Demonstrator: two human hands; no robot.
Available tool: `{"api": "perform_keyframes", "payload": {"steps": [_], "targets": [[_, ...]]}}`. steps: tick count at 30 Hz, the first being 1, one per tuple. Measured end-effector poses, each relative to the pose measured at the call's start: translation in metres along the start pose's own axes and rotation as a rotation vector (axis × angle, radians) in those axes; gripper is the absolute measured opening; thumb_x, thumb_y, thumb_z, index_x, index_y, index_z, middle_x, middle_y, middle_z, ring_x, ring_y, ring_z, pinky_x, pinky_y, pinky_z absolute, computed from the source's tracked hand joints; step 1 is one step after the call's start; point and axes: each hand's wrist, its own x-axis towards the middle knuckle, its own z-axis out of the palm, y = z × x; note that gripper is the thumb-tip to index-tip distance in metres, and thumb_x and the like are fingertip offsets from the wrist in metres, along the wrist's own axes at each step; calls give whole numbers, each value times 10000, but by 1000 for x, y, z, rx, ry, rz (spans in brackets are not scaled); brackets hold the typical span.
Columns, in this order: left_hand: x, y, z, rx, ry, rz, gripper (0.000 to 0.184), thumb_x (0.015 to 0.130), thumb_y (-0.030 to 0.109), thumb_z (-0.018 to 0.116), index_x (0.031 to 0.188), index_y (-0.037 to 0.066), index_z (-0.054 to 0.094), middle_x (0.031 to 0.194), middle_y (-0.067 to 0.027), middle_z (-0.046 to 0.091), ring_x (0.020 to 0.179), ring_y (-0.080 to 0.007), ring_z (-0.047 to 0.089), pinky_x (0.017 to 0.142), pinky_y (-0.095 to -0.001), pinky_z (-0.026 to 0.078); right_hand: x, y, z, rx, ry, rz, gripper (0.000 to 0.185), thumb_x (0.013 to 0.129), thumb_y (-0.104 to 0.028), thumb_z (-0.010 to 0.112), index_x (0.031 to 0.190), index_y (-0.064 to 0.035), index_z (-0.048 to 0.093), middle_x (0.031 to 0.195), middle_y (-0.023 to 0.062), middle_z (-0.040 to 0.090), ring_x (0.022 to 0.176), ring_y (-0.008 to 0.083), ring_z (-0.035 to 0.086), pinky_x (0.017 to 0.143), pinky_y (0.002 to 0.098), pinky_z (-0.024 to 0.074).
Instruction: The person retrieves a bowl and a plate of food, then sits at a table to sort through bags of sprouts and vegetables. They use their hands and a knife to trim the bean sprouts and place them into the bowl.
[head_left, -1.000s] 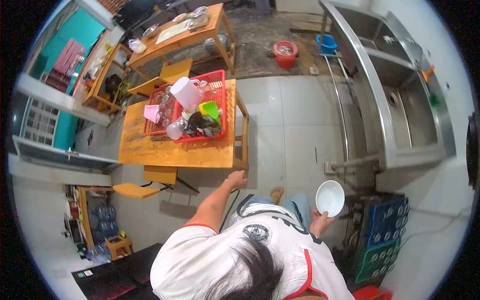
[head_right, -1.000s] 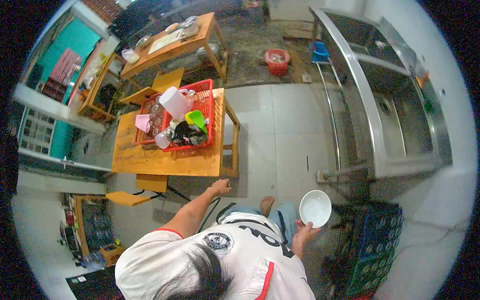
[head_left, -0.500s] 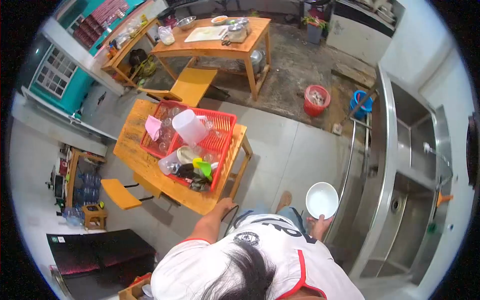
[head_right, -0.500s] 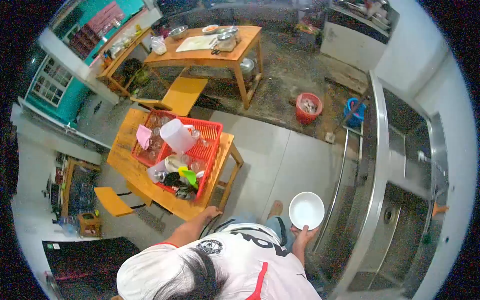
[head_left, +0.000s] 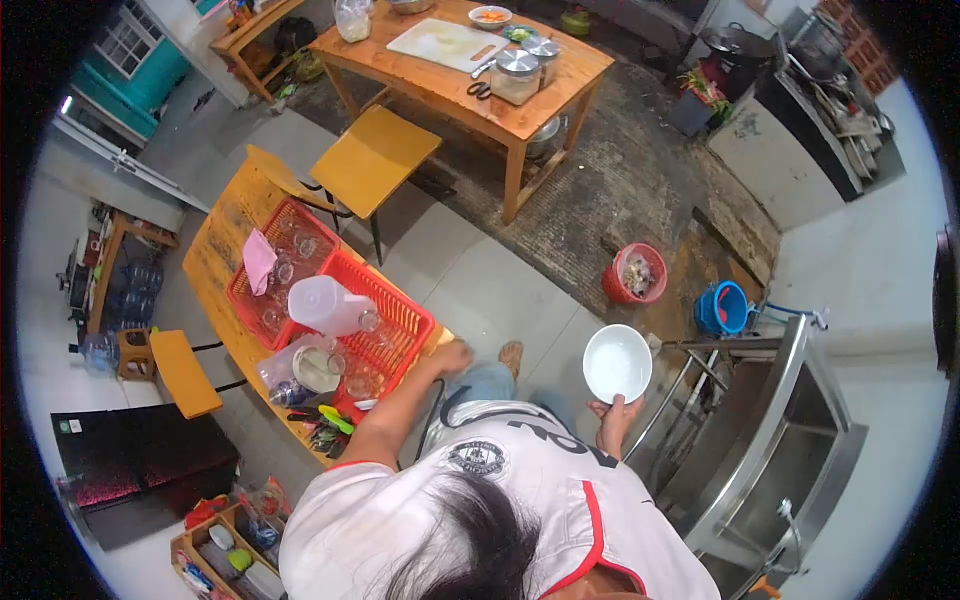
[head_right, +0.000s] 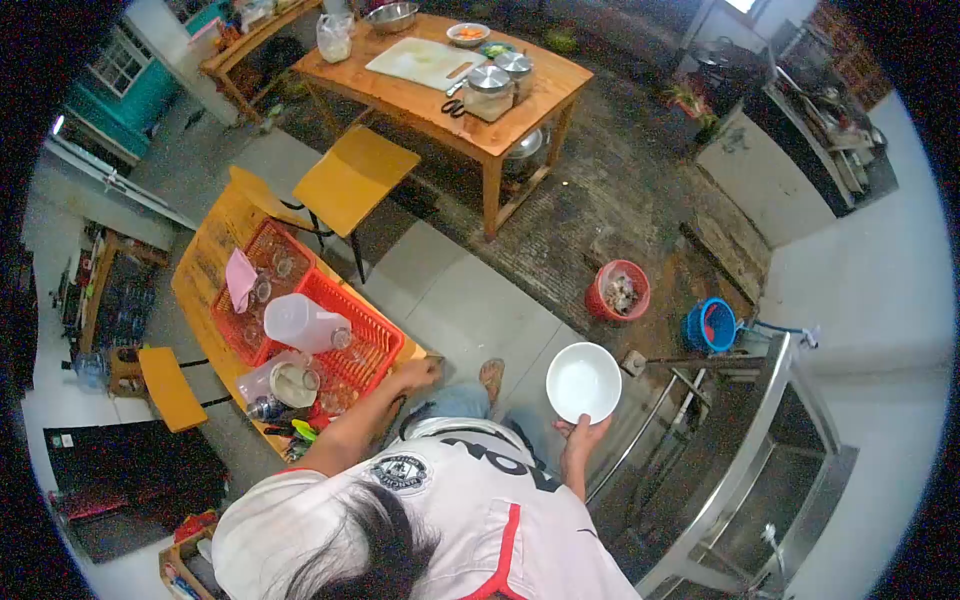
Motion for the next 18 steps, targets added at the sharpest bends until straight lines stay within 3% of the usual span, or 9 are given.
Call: {"api": "perform_keyframes", "payload": {"steps": [2, 4, 7, 10, 13, 15, 16, 18], "targets": [[51, -3, -33, -134, 112, 50, 389, 827, 383, 571, 1044, 74, 664, 979, -194, 675, 945, -341, 646, 834, -432, 500, 20, -16, 36, 0, 14, 104, 597, 874, -26, 390, 1413, -102, 145, 1116, 240, 534, 553, 264, 640, 471, 367, 580], [69, 36, -98, -195, 201, 34, 452, 841, 441, 575, 1047, 47, 656, 935, -180, 687, 921, -310, 660, 820, -399, 507, 48, -29, 62, -48, -58, 133, 588, 878, -33, 395, 1410, -100, 153, 1132, 236, 525, 547, 270, 639, 469, 361, 580], [100, 81, -176, -579, 77, 27, 538, 854, 523, 576, 1083, 39, 626, 1002, -170, 677, 982, -280, 645, 805, -368, 514, 111, -52, 114, -118, -246, 112, 574, 882, -49, 414, 1402, -101, 178, 1190, 211, 493, 670, 277, 656, 469, 338, 579], [131, 108, -231, -992, -152, 0, 629, 866, 574, 562, 1261, 88, 504, 1175, -116, 589, 1079, -249, 584, 803, -389, 533, 164, -93, 190, -172, -453, 77, 574, 883, -52, 421, 1403, -97, 184, 1213, 193, 477, 836, 272, 648, 493, 323, 590], [123, 137, -288, -1268, -101, 126, 730, 871, 578, 555, 1389, 105, 355, 1299, -137, 501, 1171, -267, 523, 852, -435, 522, 230, -121, 279, -234, -780, 1, 581, 886, -2, 404, 1412, -55, 162, 1223, 202, 468, 757, 249, 654, 504, 300, 590], [143, 131, -316, -1311, 48, 63, 738, 860, 496, 624, 1410, 102, 329, 1304, -141, 500, 1178, -262, 519, 886, -449, 505, 257, -146, 350, -307, -916, -6, 603, 884, 8, 408, 1425, -80, 159, 1211, 193, 455, 757, 246, 643, 487, 299, 587], [145, 131, -338, -1282, 130, 60, 722, 858, 464, 641, 1405, 104, 337, 1305, -141, 499, 1179, -257, 517, 892, -440, 502, 276, -142, 386, -392, -1009, -198, 602, 885, 14, 403, 1429, -74, 162, 1212, 191, 456, 765, 242, 640, 490, 291, 585], [167, 99, -352, -1336, 263, 71, 664, 861, 340, 676, 1386, 85, 359, 1284, -121, 516, 1153, -228, 534, 889, -391, 501, 298, -145, 441, -502, -1145, -350, 602, 886, 25, 397, 1435, -58, 166, 1214, 183, 456, 773, 231, 632, 489, 274, 575]]}}
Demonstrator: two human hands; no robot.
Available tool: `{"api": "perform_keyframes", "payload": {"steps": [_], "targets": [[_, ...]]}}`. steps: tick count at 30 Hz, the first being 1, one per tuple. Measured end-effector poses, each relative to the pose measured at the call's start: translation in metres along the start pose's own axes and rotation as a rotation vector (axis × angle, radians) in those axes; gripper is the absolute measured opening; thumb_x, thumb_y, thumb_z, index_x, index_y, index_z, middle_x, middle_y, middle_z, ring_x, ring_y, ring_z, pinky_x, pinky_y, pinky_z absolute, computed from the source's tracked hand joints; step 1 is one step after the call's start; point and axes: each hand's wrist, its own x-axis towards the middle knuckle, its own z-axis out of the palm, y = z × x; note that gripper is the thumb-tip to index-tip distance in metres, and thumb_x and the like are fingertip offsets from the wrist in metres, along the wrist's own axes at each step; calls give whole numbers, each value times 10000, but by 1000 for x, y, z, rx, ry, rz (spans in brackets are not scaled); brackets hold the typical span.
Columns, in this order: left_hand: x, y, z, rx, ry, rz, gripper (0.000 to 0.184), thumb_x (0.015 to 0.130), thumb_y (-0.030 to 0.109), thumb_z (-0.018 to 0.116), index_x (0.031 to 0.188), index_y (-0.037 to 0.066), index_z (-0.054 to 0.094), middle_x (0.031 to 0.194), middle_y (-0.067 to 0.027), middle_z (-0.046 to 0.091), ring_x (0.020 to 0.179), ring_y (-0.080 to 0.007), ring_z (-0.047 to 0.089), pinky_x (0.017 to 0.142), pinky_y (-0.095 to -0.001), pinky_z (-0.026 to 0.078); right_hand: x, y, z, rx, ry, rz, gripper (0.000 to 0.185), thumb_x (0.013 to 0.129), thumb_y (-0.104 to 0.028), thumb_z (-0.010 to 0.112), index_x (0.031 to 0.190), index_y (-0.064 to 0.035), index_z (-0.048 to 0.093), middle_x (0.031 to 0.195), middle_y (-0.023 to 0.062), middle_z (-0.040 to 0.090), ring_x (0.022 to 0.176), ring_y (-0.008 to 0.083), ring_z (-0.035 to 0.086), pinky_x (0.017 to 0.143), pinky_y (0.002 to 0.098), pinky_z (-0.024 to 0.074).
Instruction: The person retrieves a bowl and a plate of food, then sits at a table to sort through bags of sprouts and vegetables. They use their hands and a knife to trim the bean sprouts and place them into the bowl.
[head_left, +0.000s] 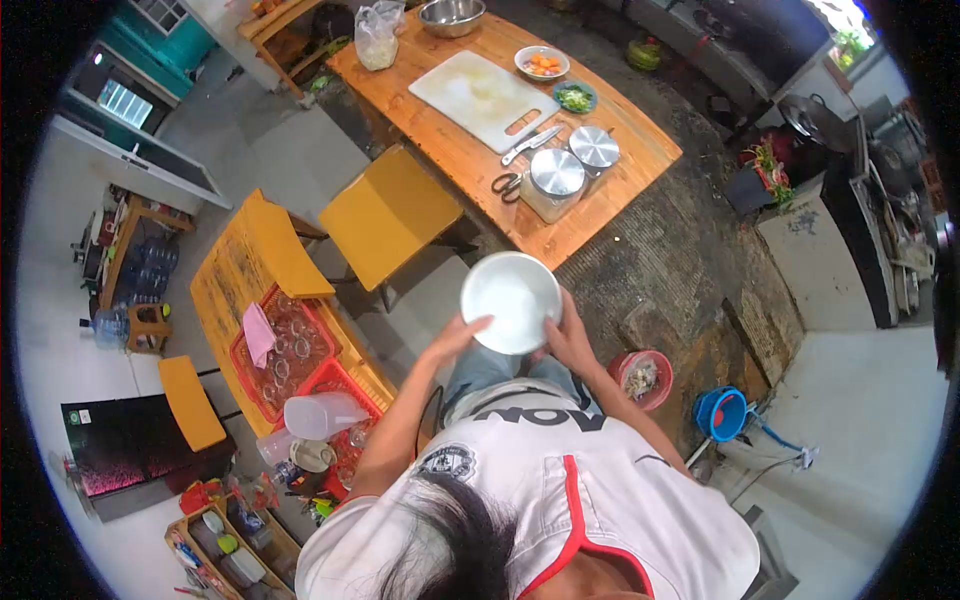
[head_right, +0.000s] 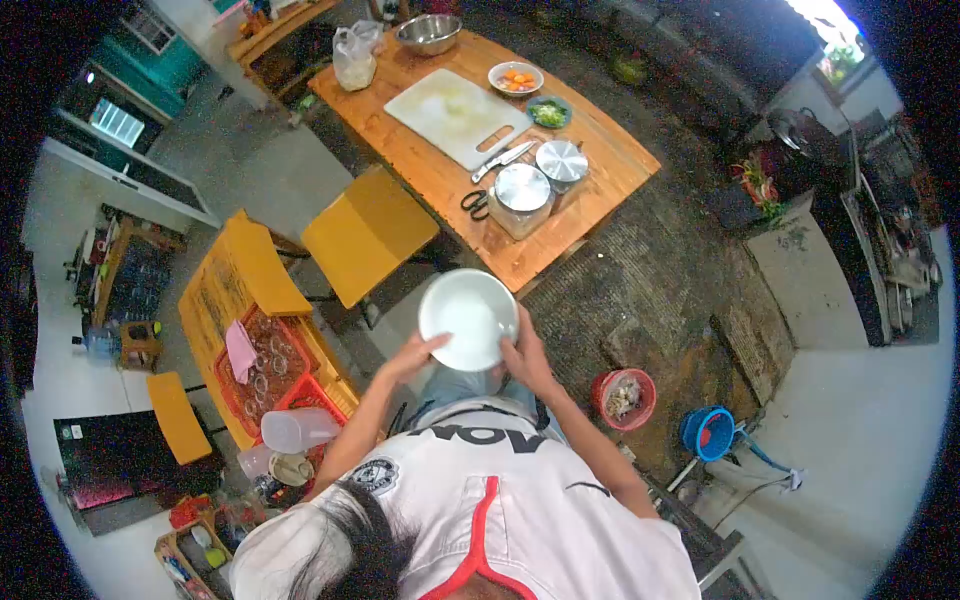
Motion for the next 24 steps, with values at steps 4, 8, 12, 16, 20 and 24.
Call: {"api": "perform_keyframes", "payload": {"steps": [4, 8, 12, 16, 20, 24], "targets": [[15, 66, -30, -164, 227, 98, 585, 915, 338, 613, 1359, 39, 376, 1203, -74, 566, 1055, -174, 581, 873, -333, 494, 107, -30, 21, 264, -114, 92, 594, 886, -3, 416, 1433, -34, 188, 1113, 220, 541, 514, 173, 619, 473, 296, 532], [67, 103, -88, -244, 344, 96, 562, 939, 386, 565, 1348, 45, 386, 1206, -82, 560, 1029, -154, 588, 820, -302, 504, 196, -35, 41, 286, -209, 188, 543, 943, -37, 420, 1436, -49, 194, 1119, 187, 529, 614, 172, 610, 465, 267, 540], [148, 129, -176, -269, 347, 58, 558, 948, 389, 540, 1338, 18, 392, 1236, -100, 552, 1089, -181, 581, 861, -330, 517, 296, -32, 67, 420, 22, 339, 448, 947, -233, 550, 1313, -21, 403, 803, 99, 618, 538, 170, 607, 493, 290, 504], [184, 191, -247, -278, 351, 97, 520, 956, 351, 534, 1331, 14, 405, 1217, -109, 566, 1081, -196, 593, 859, -338, 526, 412, 24, 71, -10, 697, 221, 440, 927, -280, 559, 1233, 22, 466, 935, 179, 582, 883, 260, 583, 737, 374, 471], [198, 228, -311, -255, 410, 80, 483, 961, 346, 526, 1305, 22, 432, 1159, -80, 594, 980, -151, 625, 767, -278, 545, 489, 62, 24, -490, 896, 363, 609, 823, -285, 642, 1271, 70, 433, 1198, 295, 484, 1143, 413, 459, 961, 476, 367], [201, 239, -350, -260, 484, 39, 470, 953, 356, 540, 1271, 19, 464, 1119, -78, 612, 943, -156, 634, 697, -261, 533, 508, 80, -5, -765, 1106, 530, 494, 801, -208, 621, 1143, 119, 479, 1139, 332, 513, 1098, 436, 491, 941, 480, 383]]}}
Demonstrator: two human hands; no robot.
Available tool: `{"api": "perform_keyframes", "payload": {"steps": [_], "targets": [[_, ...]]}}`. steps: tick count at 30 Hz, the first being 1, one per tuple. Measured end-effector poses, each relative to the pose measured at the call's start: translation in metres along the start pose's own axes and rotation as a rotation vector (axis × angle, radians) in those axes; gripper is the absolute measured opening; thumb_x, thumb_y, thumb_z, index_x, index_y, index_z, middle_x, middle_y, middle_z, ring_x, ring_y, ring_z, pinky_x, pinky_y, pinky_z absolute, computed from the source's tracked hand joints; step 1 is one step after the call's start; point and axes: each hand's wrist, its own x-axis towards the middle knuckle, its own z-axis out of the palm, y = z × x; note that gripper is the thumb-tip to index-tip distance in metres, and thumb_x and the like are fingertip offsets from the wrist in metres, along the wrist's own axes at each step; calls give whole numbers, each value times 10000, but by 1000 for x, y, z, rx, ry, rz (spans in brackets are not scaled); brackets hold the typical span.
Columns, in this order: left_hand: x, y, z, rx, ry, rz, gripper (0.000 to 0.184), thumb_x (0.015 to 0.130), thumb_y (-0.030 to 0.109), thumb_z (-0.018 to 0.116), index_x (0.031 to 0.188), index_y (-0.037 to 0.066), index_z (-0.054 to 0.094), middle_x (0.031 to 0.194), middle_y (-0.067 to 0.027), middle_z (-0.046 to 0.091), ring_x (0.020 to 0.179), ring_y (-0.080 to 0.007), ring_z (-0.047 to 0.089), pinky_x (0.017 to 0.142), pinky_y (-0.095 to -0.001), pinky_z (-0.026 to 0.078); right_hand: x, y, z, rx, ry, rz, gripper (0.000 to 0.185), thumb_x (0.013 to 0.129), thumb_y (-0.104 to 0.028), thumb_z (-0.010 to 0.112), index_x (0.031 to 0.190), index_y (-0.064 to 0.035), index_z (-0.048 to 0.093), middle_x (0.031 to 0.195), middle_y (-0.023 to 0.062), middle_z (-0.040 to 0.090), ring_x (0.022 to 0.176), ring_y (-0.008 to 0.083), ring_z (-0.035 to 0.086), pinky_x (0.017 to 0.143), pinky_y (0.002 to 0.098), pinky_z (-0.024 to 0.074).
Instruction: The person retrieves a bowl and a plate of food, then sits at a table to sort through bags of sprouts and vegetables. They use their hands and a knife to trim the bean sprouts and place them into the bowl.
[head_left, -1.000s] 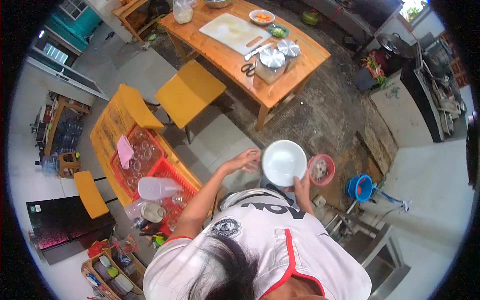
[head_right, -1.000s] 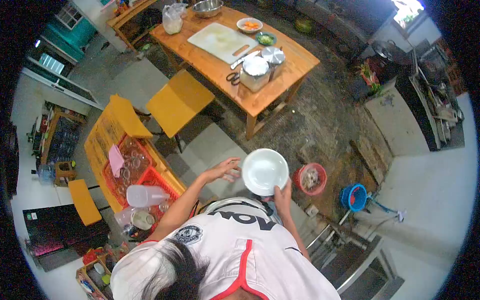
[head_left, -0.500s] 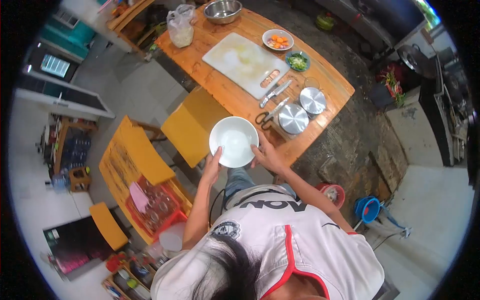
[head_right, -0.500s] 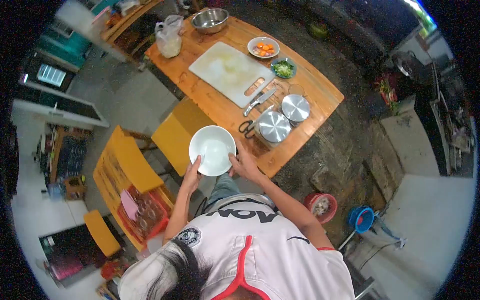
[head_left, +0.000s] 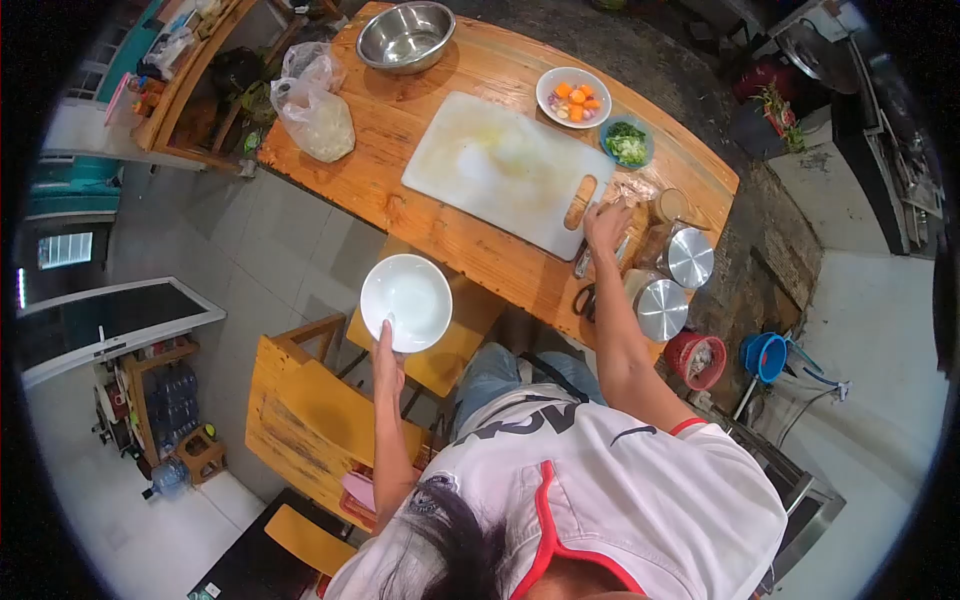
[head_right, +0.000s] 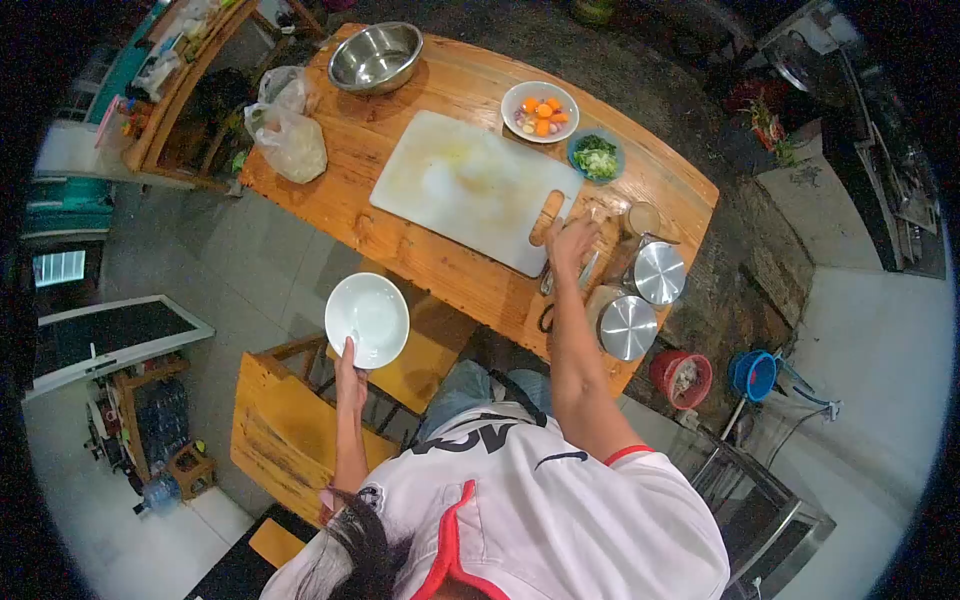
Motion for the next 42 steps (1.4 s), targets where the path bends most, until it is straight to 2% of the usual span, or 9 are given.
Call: {"api": "perform_keyframes", "payload": {"steps": [7, 10, 16, 29, 32, 35, 37, 40, 42], "targets": [[6, -12, 1, -55, 29, -39, 498, 946, 361, 550, 1287, 13, 445, 1160, -103, 594, 991, -187, 625, 726, -282, 541, 8, 25, 18, 63, -299, 14, 329, 757, -150, 639, 1001, 57, 562, 924, 261, 621, 875, 423, 601, 773, 476, 466], [-7, -11, 14, -51, 11, -53, 506, 965, 328, 517, 1333, 1, 395, 1229, -126, 552, 1080, -222, 590, 873, -349, 525, 3, 15, 14, 101, -198, -38, 351, 751, -147, 662, 1009, 62, 549, 925, 269, 617, 870, 429, 601, 766, 469, 470], [-20, -25, 25, -52, -32, -100, 516, 954, 355, 530, 1319, 10, 415, 1221, -120, 563, 1061, -212, 602, 835, -331, 534, 12, 4, 6, 38, -331, -14, 397, 757, -140, 691, 1040, 59, 496, 1010, 290, 576, 962, 441, 579, 808, 474, 472], [-32, -38, 28, -81, 55, -117, 509, 959, 316, 522, 1332, -5, 392, 1220, -132, 551, 1045, -236, 607, 826, -357, 545, -17, 23, 37, 117, -193, 91, 477, 670, -215, 757, 974, 49, 501, 847, 204, 612, 763, 366, 622, 707, 460, 492], [-30, -39, 19, -73, 81, -118, 502, 962, 312, 517, 1332, -2, 388, 1218, -132, 548, 1056, -235, 601, 824, -346, 545, -23, 16, 30, 494, -277, 321, 388, 762, -240, 706, 967, 20, 503, 817, 117, 596, 683, 256, 579, 649, 423, 481], [-28, -40, 14, -83, 82, -97, 498, 965, 313, 513, 1332, 1, 386, 1223, -134, 542, 1069, -234, 595, 837, -345, 539, -18, 17, 29, 1258, -680, 695, 290, 871, -268, 603, 977, -18, 503, 826, 74, 579, 669, 169, 531, 616, 385, 459], [-27, -42, 12, -83, 83, -99, 474, 952, 344, 533, 1281, 14, 440, 1123, -108, 588, 939, -180, 616, 697, -281, 505, -19, 3, 19, 1407, -755, 877, 257, 932, -284, 523, 1005, -39, 500, 823, 53, 591, 690, 141, 536, 585, 335, 440], [-28, -35, 35, -122, 195, -46, 431, 940, 374, 554, 1191, 26, 519, 954, -66, 639, 672, -78, 577, 475, -203, 398, -31, -39, -9, 1429, -701, 785, 397, 922, -441, 555, 964, -49, 505, 788, 66, 606, 740, 158, 586, 627, 284, 497], [-22, -43, 17, -114, 113, -94, 472, 950, 318, 540, 1276, -7, 438, 1138, -113, 568, 935, -187, 587, 730, -306, 484, -27, -14, 12, 1437, -751, 703, 467, 903, -523, 553, 878, -59, 505, 780, 104, 613, 692, 178, 620, 627, 296, 542]]}}
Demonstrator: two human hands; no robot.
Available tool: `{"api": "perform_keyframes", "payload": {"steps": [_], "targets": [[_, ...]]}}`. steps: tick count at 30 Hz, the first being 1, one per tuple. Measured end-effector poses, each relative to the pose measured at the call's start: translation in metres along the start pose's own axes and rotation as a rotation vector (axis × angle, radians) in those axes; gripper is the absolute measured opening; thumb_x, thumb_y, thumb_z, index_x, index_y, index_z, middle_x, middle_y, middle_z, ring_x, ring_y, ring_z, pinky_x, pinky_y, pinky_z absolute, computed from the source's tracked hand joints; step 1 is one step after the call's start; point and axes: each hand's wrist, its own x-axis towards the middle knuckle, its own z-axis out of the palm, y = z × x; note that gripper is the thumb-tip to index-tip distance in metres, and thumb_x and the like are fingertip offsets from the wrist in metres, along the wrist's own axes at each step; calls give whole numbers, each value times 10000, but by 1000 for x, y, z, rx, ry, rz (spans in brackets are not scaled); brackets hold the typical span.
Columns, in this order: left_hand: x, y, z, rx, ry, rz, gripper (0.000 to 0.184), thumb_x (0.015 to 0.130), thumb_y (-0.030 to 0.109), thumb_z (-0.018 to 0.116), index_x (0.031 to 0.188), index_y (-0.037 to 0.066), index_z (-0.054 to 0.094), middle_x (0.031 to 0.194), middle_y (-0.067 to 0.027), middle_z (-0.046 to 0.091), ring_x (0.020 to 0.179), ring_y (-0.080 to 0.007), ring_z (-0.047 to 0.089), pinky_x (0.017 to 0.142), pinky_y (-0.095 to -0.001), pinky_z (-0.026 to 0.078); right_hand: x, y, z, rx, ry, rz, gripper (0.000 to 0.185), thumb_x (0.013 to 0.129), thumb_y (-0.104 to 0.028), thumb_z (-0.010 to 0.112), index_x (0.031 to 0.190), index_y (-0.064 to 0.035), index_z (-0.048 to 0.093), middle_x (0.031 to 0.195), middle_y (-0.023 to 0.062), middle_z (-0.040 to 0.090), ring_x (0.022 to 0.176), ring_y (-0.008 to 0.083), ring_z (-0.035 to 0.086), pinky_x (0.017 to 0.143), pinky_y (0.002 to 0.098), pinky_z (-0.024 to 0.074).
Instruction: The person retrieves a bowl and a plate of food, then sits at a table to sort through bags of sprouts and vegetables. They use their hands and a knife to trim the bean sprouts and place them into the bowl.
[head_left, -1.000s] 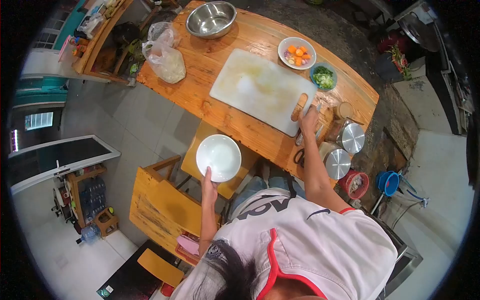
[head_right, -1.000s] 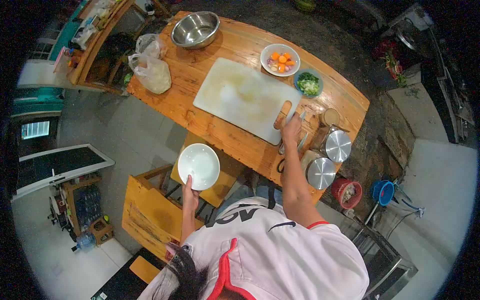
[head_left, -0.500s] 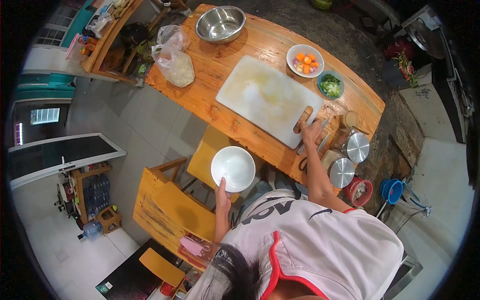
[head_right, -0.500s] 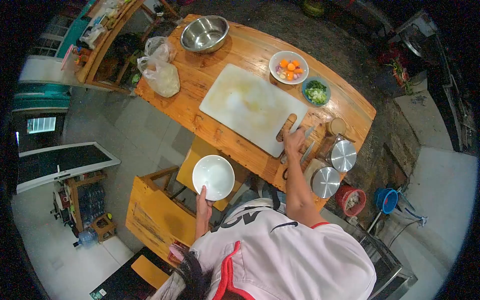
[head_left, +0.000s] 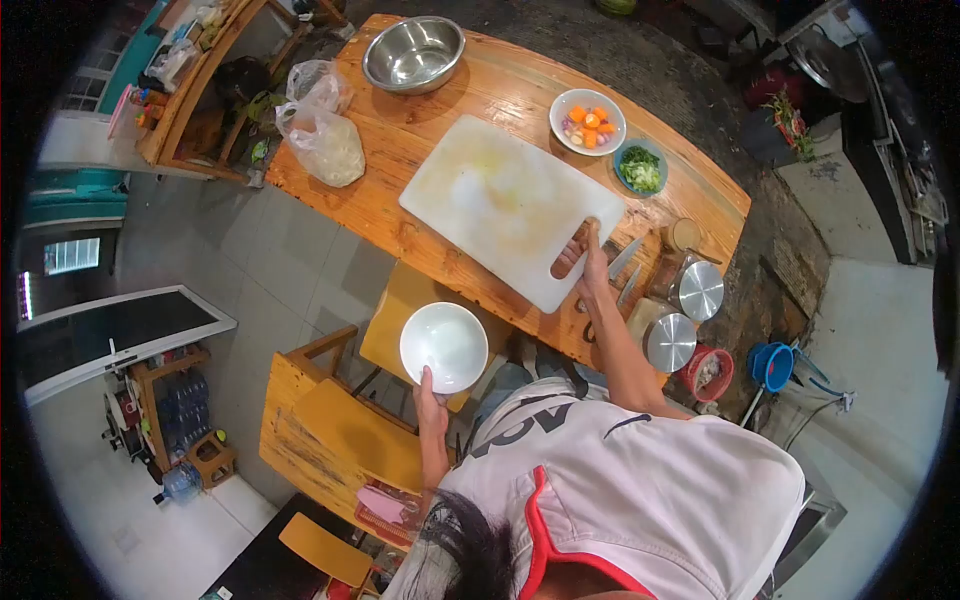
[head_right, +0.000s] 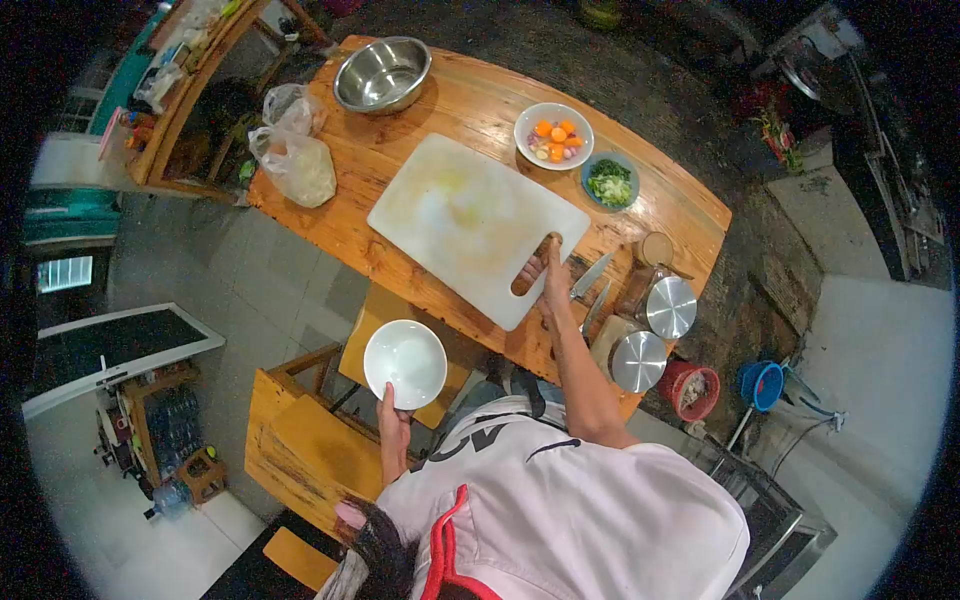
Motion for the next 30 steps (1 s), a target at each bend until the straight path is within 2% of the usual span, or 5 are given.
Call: {"api": "perform_keyframes", "payload": {"steps": [1, 4, 16, 26, 30], "targets": [[1, -1, -7, 8, -39, -25, 499, 955, 291, 533, 1318, -24, 397, 1230, -136, 532, 1066, -241, 592, 857, -357, 528, -7, -8, 17, -35, 48, -35, 457, 902, -526, 556, 810, -89, 460, 730, 72, 546, 635, 156, 565, 574, 271, 502], [0, -8, -12, -33, -21, -36, 483, 953, 282, 538, 1300, -30, 414, 1212, -134, 545, 1056, -232, 596, 841, -347, 533, -20, -36, 54, -116, 160, -122, 488, 908, -527, 549, 665, -150, 359, 610, 9, 406, 500, 115, 450, 443, 225, 413], [-20, -11, -8, -126, 120, 2, 497, 950, 287, 543, 1319, -17, 403, 1217, -140, 545, 1051, -229, 590, 840, -350, 515, 37, -65, 153, 72, -80, -231, 440, 912, -537, 533, 703, -180, 384, 662, -21, 416, 603, 97, 453, 553, 224, 420], [-39, -36, -22, -206, 273, -35, 511, 922, 262, 599, 1310, -17, 417, 1240, -152, 542, 1093, -250, 575, 891, -428, 501, 221, -47, 288, 225, -144, -294, 454, 926, -499, 528, 707, -120, 407, 690, 98, 507, 680, 212, 558, 601, 342, 517], [-48, -40, -16, -229, 281, -81, 458, 914, 232, 613, 1268, -15, 459, 1220, -148, 560, 1088, -250, 581, 898, -418, 498, 276, -34, 286, 197, -139, -297, 451, 923, -500, 529, 880, -64, 420, 878, 222, 594, 804, 338, 643, 678, 423, 562]]}}
